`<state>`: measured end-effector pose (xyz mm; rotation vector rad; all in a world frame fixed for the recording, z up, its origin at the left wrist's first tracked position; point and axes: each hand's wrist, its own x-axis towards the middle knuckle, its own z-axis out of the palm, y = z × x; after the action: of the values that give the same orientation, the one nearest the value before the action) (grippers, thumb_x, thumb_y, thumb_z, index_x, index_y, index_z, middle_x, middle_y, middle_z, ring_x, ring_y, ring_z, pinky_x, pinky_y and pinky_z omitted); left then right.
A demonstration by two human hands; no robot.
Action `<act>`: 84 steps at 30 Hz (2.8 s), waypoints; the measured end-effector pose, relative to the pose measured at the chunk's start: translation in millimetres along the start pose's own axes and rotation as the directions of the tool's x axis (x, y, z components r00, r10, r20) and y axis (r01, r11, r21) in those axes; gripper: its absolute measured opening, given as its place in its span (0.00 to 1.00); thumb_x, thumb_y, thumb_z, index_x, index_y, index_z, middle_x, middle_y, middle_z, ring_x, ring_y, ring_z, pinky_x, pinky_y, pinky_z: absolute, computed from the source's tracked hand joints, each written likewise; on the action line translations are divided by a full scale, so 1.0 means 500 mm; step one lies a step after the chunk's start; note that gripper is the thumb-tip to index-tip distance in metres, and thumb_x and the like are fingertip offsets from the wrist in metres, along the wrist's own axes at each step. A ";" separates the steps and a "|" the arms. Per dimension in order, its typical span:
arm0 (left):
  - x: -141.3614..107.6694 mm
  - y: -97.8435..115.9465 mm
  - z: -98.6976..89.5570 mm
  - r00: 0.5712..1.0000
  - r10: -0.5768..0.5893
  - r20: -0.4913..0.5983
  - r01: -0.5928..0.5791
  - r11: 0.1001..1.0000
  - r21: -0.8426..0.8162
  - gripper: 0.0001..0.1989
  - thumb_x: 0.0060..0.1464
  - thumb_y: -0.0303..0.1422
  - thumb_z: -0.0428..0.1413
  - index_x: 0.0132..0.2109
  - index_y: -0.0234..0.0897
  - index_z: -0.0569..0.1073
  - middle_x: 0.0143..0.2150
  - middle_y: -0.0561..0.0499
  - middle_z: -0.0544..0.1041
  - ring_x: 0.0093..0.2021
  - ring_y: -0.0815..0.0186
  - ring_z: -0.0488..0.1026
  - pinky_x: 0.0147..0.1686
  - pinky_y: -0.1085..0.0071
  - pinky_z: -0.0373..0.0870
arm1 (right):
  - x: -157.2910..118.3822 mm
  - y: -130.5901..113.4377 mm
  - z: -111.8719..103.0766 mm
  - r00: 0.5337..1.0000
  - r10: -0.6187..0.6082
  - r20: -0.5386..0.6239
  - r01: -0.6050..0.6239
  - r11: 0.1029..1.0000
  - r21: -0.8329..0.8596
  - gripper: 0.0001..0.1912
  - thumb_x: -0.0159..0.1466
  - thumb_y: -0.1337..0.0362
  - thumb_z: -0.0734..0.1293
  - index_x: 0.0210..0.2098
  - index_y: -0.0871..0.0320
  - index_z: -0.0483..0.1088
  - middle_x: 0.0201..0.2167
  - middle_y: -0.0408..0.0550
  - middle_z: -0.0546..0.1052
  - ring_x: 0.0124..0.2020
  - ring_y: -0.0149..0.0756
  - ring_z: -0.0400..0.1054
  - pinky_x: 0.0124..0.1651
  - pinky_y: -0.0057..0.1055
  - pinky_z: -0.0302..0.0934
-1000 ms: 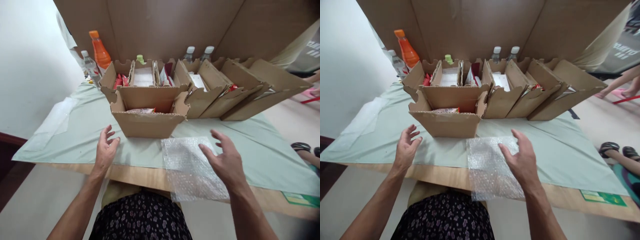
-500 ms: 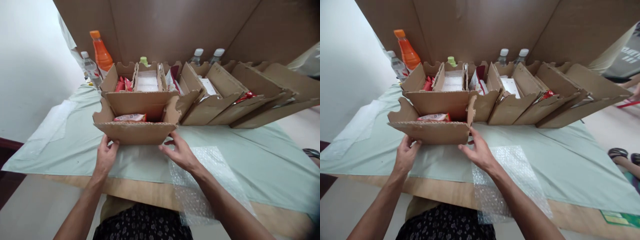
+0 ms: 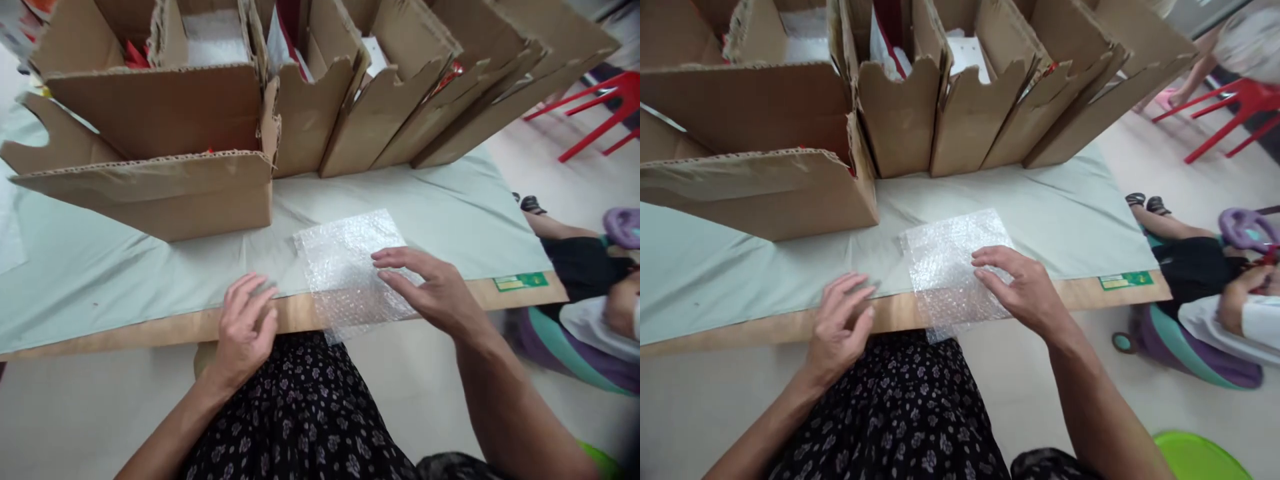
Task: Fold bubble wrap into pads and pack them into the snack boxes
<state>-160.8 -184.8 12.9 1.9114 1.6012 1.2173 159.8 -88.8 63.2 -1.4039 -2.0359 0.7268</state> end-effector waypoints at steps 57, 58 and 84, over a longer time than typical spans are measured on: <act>-0.053 -0.011 -0.118 0.669 -0.352 0.655 0.591 -0.284 -0.756 0.41 0.58 0.64 0.56 0.62 0.33 0.75 0.60 0.37 0.81 0.70 0.38 0.68 0.69 0.40 0.66 | -0.090 -0.208 0.182 0.696 -0.454 0.556 0.377 0.890 0.255 0.33 0.68 0.40 0.70 0.64 0.52 0.73 0.73 0.54 0.66 0.73 0.50 0.59 0.73 0.56 0.55; -0.057 -0.012 -0.128 0.673 -0.368 0.642 0.578 -0.281 -0.766 0.40 0.58 0.62 0.58 0.63 0.33 0.74 0.61 0.37 0.80 0.71 0.38 0.67 0.68 0.39 0.66 | -0.090 -0.193 0.183 0.741 -0.421 0.524 0.344 0.907 0.242 0.30 0.70 0.41 0.67 0.64 0.50 0.73 0.72 0.53 0.67 0.73 0.50 0.60 0.73 0.57 0.56; 0.011 0.025 -0.029 0.678 -0.592 0.435 0.712 0.385 -0.587 0.46 0.56 0.36 0.66 0.76 0.41 0.54 0.62 0.38 0.76 0.49 0.59 0.79 0.50 0.59 0.79 | 0.050 0.022 0.091 0.937 0.065 -0.343 -0.109 0.988 -0.112 0.16 0.62 0.57 0.69 0.48 0.54 0.75 0.35 0.46 0.79 0.35 0.39 0.73 0.44 0.38 0.69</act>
<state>-164.7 -187.1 32.4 0.6874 1.2693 1.0424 127.4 -67.1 27.5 -1.5787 -1.7844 0.3595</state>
